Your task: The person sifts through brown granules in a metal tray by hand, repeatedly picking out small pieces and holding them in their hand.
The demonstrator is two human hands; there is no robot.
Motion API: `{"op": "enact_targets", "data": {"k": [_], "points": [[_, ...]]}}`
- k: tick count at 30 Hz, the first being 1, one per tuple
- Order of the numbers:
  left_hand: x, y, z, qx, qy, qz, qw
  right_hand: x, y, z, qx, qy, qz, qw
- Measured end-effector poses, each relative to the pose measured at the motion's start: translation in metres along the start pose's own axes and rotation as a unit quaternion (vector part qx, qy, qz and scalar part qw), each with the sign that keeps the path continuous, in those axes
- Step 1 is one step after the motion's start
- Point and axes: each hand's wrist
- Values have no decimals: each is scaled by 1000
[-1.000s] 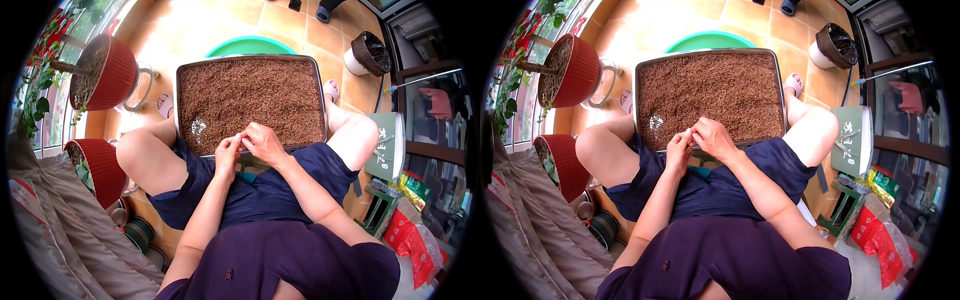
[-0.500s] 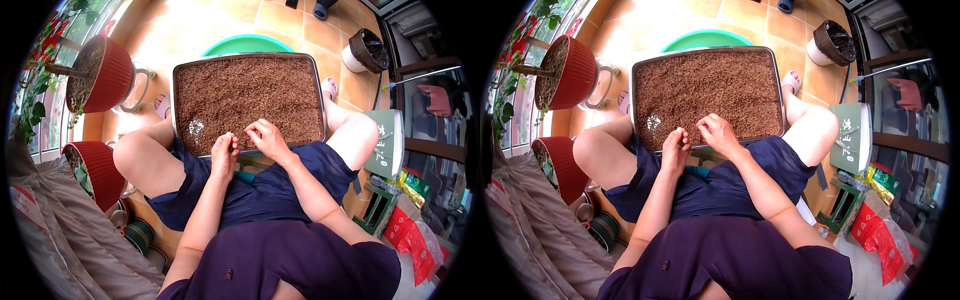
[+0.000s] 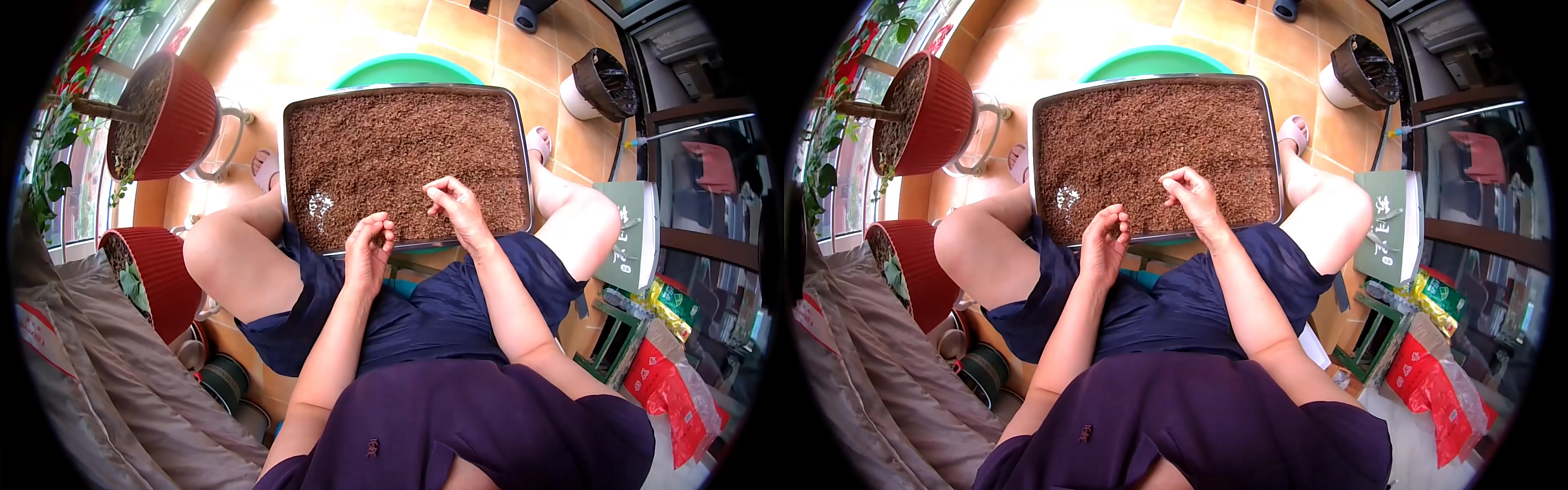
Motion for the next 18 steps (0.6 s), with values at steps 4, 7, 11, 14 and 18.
{"op": "enact_targets", "data": {"k": [4,7,11,14,18], "points": [[3,0,-1,-17,-20,43,999,14,7,-4,19,60,-33,997],[7,1,0,-38,-27,74,996,24,4,-6,-2,100,-86,991],[8,0,-1,-54,-3,70,996,35,-1,-9,-58,80,-199,975],[12,-1,-3,-57,3,78,995,45,17,-15,-143,71,-332,930],[13,5,-1,-42,-20,153,987,45,16,-14,-174,89,-412,890]]}}
Point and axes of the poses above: each hand's wrist, its own z-axis towards the middle knuckle, its own x-axis out of the palm, y = z × x, and after that the axes turned 12 degrees about y, right-handed
